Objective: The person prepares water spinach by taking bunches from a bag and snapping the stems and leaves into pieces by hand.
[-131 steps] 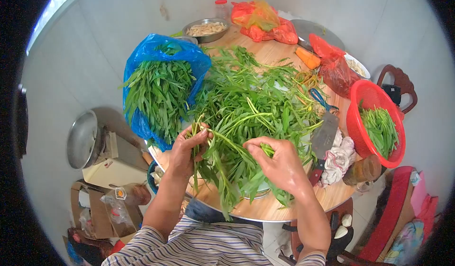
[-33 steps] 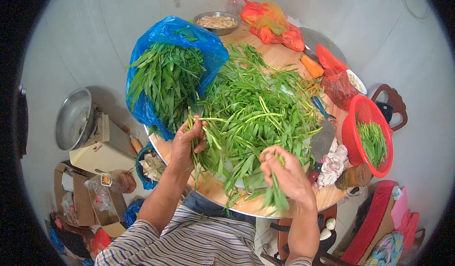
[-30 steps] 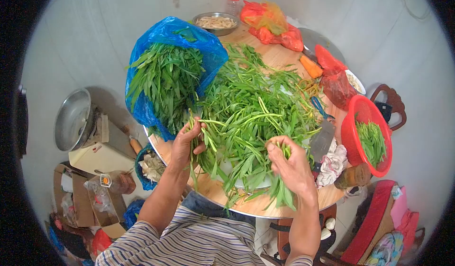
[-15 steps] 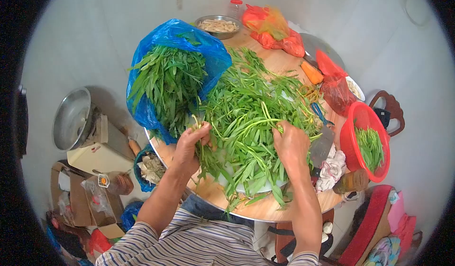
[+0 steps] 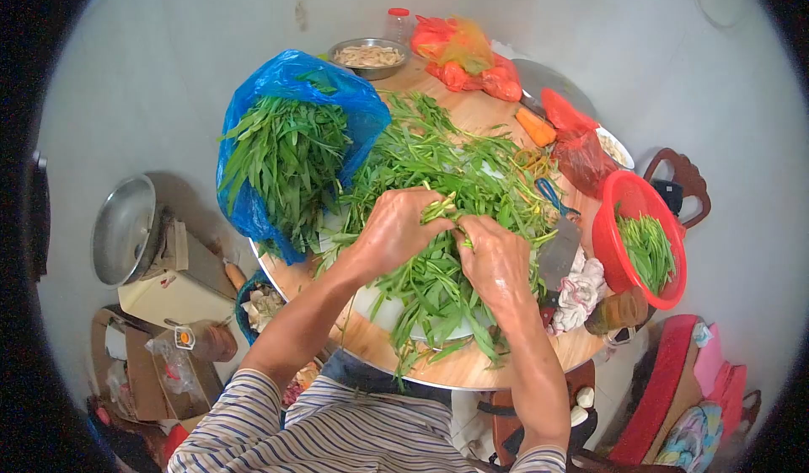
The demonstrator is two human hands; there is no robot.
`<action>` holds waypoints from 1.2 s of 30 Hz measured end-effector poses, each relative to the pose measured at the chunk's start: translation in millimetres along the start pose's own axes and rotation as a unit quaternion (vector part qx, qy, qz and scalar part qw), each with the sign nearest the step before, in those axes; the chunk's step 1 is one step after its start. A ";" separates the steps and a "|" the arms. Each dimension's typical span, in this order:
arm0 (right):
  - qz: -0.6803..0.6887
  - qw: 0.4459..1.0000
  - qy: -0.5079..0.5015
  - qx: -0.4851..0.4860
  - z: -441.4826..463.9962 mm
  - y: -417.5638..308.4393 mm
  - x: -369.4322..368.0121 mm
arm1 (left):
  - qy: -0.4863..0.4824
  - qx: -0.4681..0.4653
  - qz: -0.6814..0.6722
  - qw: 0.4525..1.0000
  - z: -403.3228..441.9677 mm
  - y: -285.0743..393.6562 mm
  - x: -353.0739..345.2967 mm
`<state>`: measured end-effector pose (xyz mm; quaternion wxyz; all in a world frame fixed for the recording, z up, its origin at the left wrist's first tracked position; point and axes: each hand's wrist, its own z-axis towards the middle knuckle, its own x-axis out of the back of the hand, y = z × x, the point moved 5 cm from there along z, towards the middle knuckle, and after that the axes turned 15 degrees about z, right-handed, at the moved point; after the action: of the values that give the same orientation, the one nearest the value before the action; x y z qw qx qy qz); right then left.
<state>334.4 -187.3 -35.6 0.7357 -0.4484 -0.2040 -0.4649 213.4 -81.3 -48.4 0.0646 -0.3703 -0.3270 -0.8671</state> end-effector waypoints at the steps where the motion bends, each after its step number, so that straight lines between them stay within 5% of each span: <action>1: 0.000 1.000 0.001 -0.002 -0.5 1.0 0.1 | -0.026 0.001 0.016 1.000 0.3 -0.9 -0.3; 3: -0.001 1.000 0.017 -0.016 -1.0 6.0 0.3 | -0.043 0.012 0.025 0.999 -2.3 -5.2 3.1; 6: -0.019 0.991 0.058 -0.118 -6.9 27.5 4.9 | -0.070 0.180 -0.167 0.967 -14.1 -34.8 7.7; 9: 0.044 0.985 0.151 -0.069 -18.6 13.6 13.6 | -0.038 0.246 -0.269 0.930 -28.8 -44.0 13.0; 11: 0.147 0.974 0.122 -0.126 -27.1 -9.8 16.2 | -0.025 0.252 -0.272 0.928 -35.0 -43.9 15.9; 13: 0.283 0.954 -0.017 -0.096 -31.9 -38.3 4.6 | -0.025 0.268 -0.238 0.933 -39.2 -39.6 20.0; 17: 0.201 0.969 -0.084 -0.116 -42.0 -36.0 -18.4 | -0.032 0.262 -0.255 0.930 -42.0 -29.9 22.7; 22: 0.344 0.920 -0.086 -0.165 -53.2 -23.0 -35.4 | -0.024 0.286 -0.292 0.912 -49.5 -33.2 21.9; 26: 0.352 0.922 -0.069 -0.149 -58.7 -20.1 -43.4 | -0.002 0.271 -0.340 0.901 -56.7 -33.4 16.9; 28: 0.344 0.895 -0.113 -0.261 -64.8 -16.8 -47.2 | 0.024 0.265 -0.335 0.904 -59.1 -31.6 20.1; 32: 0.292 0.919 -0.085 -0.250 -64.3 -31.3 -42.9 | 0.054 0.277 -0.320 0.905 -64.2 -29.6 23.5; 34: 0.144 0.985 0.010 -0.096 -61.2 -40.0 -35.8 | 0.041 0.279 -0.293 0.914 -66.0 -29.1 23.9; 36: 0.125 0.988 0.013 -0.094 -62.0 -44.2 -33.8 | 0.041 0.277 -0.296 0.913 -66.6 -30.8 22.7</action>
<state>272.5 -230.4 -71.0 0.7455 -0.5312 -0.0921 -0.3919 146.2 -95.3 -83.0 -0.0819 -0.1882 -0.6458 -0.7354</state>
